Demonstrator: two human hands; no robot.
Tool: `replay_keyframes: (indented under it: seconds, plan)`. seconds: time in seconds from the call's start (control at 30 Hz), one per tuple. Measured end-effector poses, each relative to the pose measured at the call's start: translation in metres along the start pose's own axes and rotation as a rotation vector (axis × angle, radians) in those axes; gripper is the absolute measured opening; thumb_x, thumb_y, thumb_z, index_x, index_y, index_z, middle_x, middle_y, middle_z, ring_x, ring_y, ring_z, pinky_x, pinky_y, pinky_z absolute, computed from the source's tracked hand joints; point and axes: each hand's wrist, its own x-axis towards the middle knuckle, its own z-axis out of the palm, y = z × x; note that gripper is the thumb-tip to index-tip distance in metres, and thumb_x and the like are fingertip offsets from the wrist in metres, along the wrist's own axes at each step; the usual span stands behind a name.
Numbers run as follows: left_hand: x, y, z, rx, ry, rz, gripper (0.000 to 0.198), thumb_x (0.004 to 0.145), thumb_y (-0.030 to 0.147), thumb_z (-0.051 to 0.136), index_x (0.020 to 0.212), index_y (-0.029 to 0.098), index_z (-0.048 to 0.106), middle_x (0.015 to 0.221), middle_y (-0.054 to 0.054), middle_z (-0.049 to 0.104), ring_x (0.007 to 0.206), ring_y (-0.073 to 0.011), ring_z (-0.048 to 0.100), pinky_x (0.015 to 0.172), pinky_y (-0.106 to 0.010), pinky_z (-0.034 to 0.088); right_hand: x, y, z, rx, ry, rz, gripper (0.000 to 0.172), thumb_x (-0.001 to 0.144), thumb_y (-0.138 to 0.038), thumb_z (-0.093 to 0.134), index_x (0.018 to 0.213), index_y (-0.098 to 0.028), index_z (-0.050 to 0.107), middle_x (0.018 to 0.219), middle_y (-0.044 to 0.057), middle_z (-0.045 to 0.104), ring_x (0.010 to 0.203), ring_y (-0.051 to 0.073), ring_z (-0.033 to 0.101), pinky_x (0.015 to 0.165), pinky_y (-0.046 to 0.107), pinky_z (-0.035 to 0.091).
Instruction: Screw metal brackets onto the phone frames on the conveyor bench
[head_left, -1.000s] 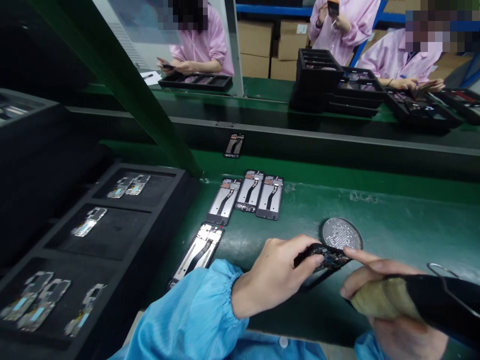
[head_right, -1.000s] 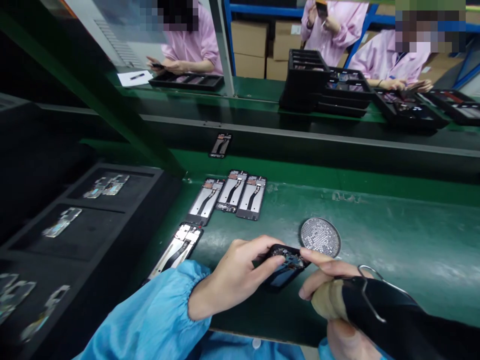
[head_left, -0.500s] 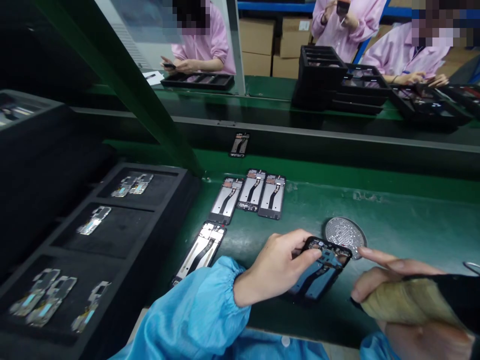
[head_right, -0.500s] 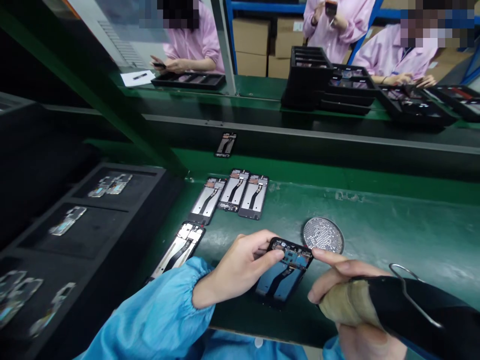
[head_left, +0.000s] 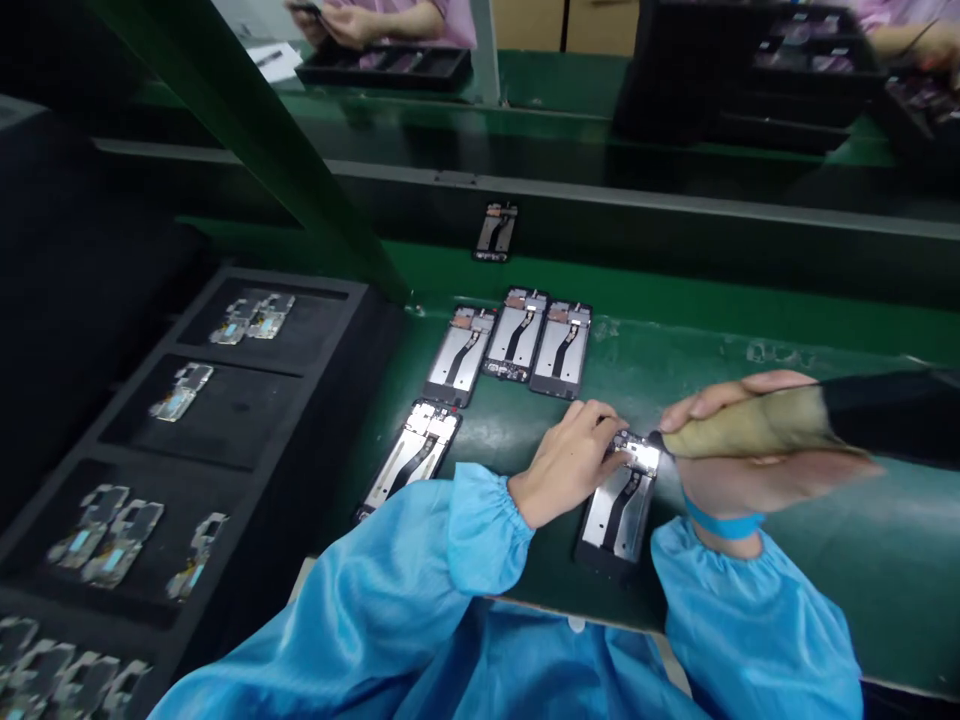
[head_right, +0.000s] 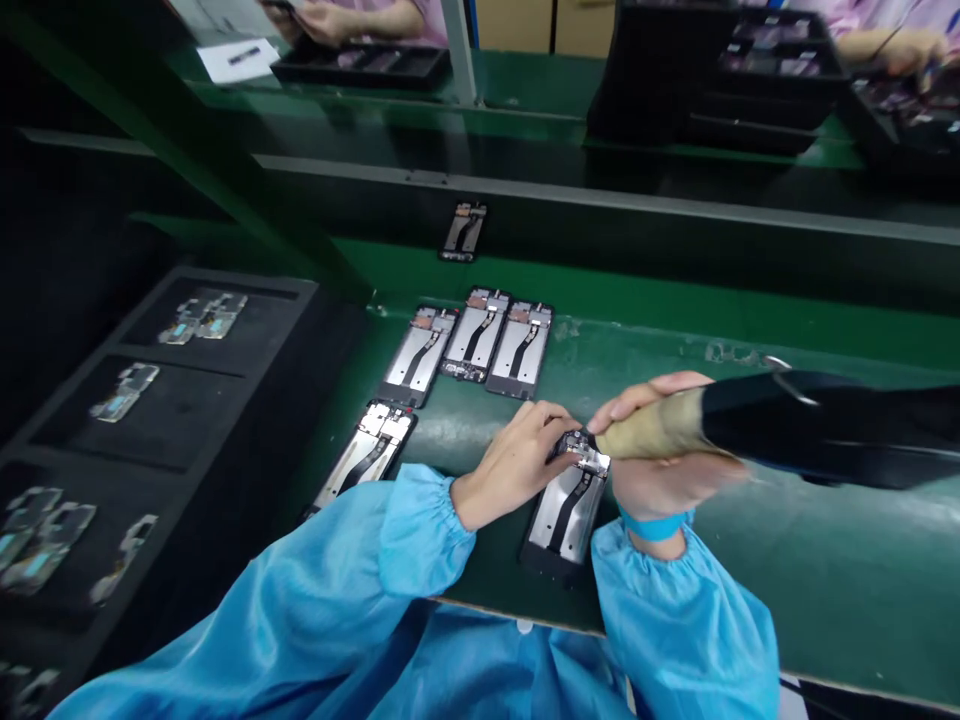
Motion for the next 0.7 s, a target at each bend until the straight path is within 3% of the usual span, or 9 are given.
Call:
replay_keyframes:
  seconds: [0.03, 0.1, 0.17, 0.3, 0.43, 0.7]
  plan:
    - [0.0, -0.001, 0.001, 0.007, 0.003, 0.027, 0.038, 0.108, 0.034, 0.073, 0.14, 0.016, 0.064, 0.141, -0.011, 0.067, 0.126, -0.0289, 0.063, 0.111, -0.045, 0.055, -0.002, 0.008, 0.007, 0.061, 0.015, -0.04, 0.074, 0.082, -0.097, 0.045, 0.111, -0.03, 0.056, 0.071, -0.003, 0.061, 0.055, 0.018, 0.065, 0.057, 0.033, 0.055]
    - [-0.001, -0.004, 0.0, -0.017, -0.003, 0.071, 0.039, 0.109, 0.033, 0.071, 0.143, 0.016, 0.06, 0.146, -0.011, 0.065, 0.128, -0.0283, 0.062, 0.113, -0.045, 0.052, -0.005, 0.024, 0.013, 0.161, 0.022, -0.129, 0.066, 0.098, -0.084, 0.036, 0.113, -0.024, 0.061, 0.073, -0.001, 0.065, 0.057, 0.015, 0.068, 0.06, 0.031, 0.055]
    - [-0.002, -0.005, -0.003, -0.071, -0.025, 0.089, 0.044, 0.109, 0.033, 0.071, 0.147, 0.018, 0.055, 0.148, -0.011, 0.064, 0.13, -0.0275, 0.061, 0.113, -0.044, 0.051, -0.006, 0.038, 0.012, 0.18, 0.025, -0.205, 0.076, 0.103, -0.081, 0.021, 0.113, -0.02, 0.065, 0.07, 0.0, 0.064, 0.053, 0.014, 0.067, 0.055, 0.028, 0.055]
    - [-0.005, -0.003, -0.01, -0.074, -0.08, 0.077, 0.04, 0.108, 0.027, 0.067, 0.146, 0.021, 0.054, 0.145, -0.009, 0.067, 0.131, -0.0277, 0.061, 0.108, -0.043, 0.05, 0.001, 0.055, 0.003, 0.149, 0.041, -0.285, 0.085, 0.093, -0.096, 0.027, 0.105, -0.024, 0.07, 0.061, -0.001, 0.062, 0.041, 0.02, 0.062, 0.036, 0.032, 0.052]
    - [-0.006, 0.0, -0.01, -0.031, -0.08, 0.077, 0.035, 0.109, 0.025, 0.063, 0.143, 0.021, 0.056, 0.14, -0.008, 0.07, 0.128, -0.0276, 0.062, 0.102, -0.043, 0.05, 0.004, 0.055, 0.001, 0.13, 0.012, -0.285, 0.086, 0.097, -0.092, 0.019, 0.109, -0.025, 0.071, 0.062, -0.001, 0.064, 0.041, 0.021, 0.062, 0.036, 0.035, 0.054]
    - [-0.006, -0.001, -0.01, -0.039, -0.068, 0.083, 0.032, 0.108, 0.023, 0.062, 0.14, 0.02, 0.057, 0.139, -0.008, 0.07, 0.126, -0.0264, 0.062, 0.102, -0.042, 0.049, 0.003, 0.046, 0.0, 0.125, 0.05, -0.244, 0.085, 0.092, -0.098, 0.027, 0.104, -0.028, 0.072, 0.063, -0.001, 0.062, 0.044, 0.022, 0.063, 0.037, 0.037, 0.056]
